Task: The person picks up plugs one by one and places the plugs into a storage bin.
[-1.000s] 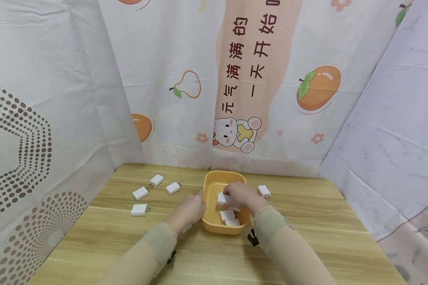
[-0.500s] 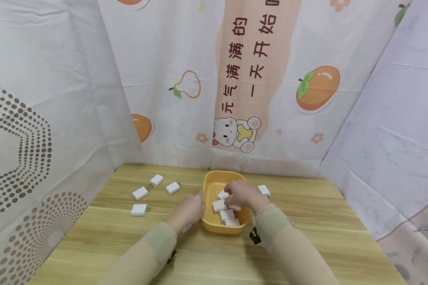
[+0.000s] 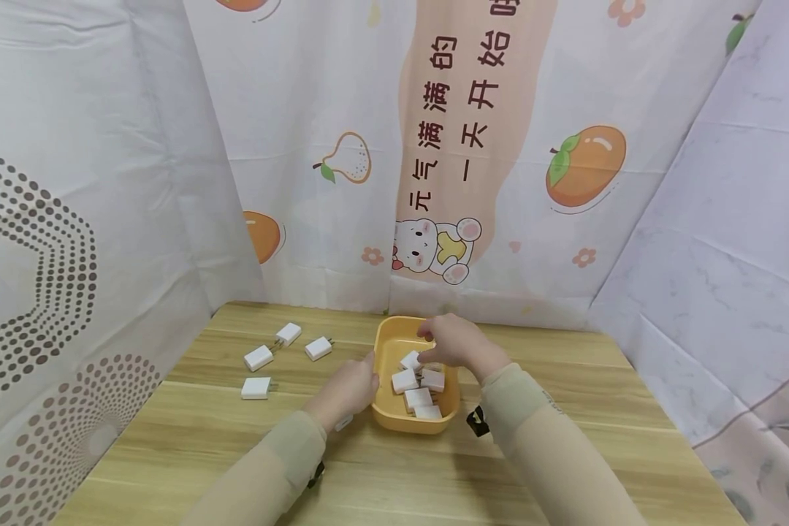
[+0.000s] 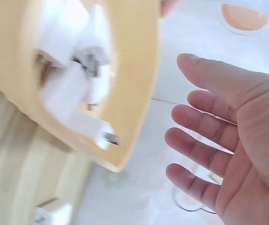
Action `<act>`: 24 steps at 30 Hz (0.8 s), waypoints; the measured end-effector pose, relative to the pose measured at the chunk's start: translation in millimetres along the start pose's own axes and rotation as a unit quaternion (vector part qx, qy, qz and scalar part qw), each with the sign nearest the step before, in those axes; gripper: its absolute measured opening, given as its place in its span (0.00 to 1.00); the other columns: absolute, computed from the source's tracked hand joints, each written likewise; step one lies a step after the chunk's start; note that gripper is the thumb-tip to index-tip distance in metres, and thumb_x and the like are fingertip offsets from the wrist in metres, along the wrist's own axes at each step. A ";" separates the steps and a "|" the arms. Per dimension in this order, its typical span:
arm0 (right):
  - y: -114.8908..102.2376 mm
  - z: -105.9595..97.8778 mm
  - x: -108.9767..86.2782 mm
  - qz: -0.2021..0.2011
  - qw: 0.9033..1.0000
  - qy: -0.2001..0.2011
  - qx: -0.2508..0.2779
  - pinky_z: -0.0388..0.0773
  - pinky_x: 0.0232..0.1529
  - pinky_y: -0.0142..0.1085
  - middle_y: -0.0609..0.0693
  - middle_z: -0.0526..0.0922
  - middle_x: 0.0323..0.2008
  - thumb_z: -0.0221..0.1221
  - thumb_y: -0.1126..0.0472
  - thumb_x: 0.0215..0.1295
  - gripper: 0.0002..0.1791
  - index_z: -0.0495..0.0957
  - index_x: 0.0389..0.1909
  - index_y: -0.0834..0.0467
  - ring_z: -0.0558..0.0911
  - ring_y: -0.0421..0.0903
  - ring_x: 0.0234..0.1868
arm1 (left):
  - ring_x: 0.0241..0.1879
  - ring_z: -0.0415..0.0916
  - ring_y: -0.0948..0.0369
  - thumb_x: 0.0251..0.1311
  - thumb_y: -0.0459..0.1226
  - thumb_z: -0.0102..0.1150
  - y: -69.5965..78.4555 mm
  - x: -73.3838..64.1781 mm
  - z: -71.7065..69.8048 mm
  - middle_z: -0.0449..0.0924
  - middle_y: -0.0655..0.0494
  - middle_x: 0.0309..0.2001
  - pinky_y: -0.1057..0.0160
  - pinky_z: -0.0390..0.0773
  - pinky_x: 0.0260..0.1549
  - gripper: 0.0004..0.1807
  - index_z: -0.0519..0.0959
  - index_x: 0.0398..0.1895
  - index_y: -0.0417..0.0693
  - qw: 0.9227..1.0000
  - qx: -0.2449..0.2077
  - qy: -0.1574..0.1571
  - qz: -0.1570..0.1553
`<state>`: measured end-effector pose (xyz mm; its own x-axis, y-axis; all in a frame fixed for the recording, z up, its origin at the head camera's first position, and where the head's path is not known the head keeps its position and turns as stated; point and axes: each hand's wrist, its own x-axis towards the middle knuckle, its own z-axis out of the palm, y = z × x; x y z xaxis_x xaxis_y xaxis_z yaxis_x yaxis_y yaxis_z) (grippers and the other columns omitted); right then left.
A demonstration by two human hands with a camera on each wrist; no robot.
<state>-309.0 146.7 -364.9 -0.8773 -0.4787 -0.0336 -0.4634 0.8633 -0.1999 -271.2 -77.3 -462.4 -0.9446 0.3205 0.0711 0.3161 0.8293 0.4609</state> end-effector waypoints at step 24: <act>-2.9 -23.2 -2.3 0.005 1.000 0.019 0.022 0.78 0.55 0.48 0.48 0.85 0.49 0.73 0.46 0.59 0.26 0.84 0.56 0.53 0.82 0.48 0.51 | 0.34 0.78 0.58 0.74 0.37 0.52 0.5 -1.2 -0.7 0.81 0.34 0.54 0.57 0.80 0.37 0.30 0.63 0.73 0.28 1.000 0.001 0.005 0.002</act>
<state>-308.5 149.0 -341.6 -0.8867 -0.4623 0.0011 -0.4486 0.8599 -0.2434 -270.0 -77.5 -461.6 -0.9444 0.3187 0.0811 0.3192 0.8290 0.4592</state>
